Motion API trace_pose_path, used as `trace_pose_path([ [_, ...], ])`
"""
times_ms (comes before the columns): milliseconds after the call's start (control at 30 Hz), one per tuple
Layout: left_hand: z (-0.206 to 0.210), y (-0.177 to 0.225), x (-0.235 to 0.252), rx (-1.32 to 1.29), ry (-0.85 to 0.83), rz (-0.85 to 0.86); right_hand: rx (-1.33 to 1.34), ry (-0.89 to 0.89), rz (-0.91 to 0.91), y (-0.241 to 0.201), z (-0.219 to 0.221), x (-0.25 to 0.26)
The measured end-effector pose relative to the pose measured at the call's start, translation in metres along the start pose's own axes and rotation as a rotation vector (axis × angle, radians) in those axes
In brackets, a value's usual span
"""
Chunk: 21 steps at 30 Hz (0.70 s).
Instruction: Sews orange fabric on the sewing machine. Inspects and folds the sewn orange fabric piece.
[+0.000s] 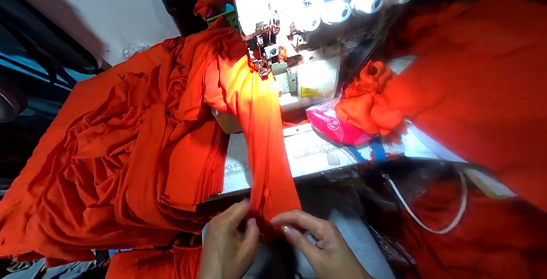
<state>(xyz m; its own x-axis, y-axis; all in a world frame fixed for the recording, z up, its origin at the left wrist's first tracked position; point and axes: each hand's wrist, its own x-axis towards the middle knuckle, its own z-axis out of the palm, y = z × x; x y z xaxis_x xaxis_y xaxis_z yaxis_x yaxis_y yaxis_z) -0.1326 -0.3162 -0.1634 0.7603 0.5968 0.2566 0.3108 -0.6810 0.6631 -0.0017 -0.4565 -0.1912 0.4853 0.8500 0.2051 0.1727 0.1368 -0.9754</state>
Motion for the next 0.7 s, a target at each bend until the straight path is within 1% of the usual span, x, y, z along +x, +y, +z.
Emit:
trace_pose_path([
  [100,-0.014,0.001,-0.011,-0.288,0.071,-0.002,0.032,0.110,0.066,-0.004,0.000,-0.008],
  [167,-0.029,0.013,-0.014,-0.488,0.139,-0.047,0.082,0.174,0.090,-0.006,0.000,-0.012],
  [200,-0.037,0.021,-0.014,-0.548,0.177,-0.058,0.107,0.201,0.102,-0.007,0.000,-0.014],
  [267,-0.051,0.036,-0.013,-0.530,0.239,-0.036,0.160,0.229,0.130,-0.011,-0.001,-0.019],
  [333,-0.066,0.048,-0.014,-0.381,0.240,0.016,0.226,0.197,0.168,-0.020,-0.006,-0.025],
  [400,-0.081,0.063,-0.017,-0.214,0.160,0.096,0.245,0.175,0.190,-0.030,-0.009,-0.031],
  [467,-0.084,0.083,-0.021,-0.145,-0.022,0.171,0.267,0.139,0.212,-0.039,-0.011,-0.038],
  [533,-0.070,0.096,-0.026,-0.166,-0.250,0.200,0.358,0.105,0.268,-0.047,-0.011,-0.043],
  [567,-0.058,0.095,-0.030,-0.191,-0.328,0.197,0.415,0.084,0.284,-0.049,-0.012,-0.045],
  [600,-0.046,0.090,-0.034,-0.215,-0.359,0.198,0.463,0.069,0.286,-0.048,-0.012,-0.046],
  [633,-0.035,0.083,-0.038,-0.229,-0.343,0.213,0.500,0.067,0.289,-0.047,-0.011,-0.047],
  [700,-0.020,0.068,-0.046,-0.225,-0.247,0.261,0.579,0.077,0.324,-0.047,-0.012,-0.050],
])
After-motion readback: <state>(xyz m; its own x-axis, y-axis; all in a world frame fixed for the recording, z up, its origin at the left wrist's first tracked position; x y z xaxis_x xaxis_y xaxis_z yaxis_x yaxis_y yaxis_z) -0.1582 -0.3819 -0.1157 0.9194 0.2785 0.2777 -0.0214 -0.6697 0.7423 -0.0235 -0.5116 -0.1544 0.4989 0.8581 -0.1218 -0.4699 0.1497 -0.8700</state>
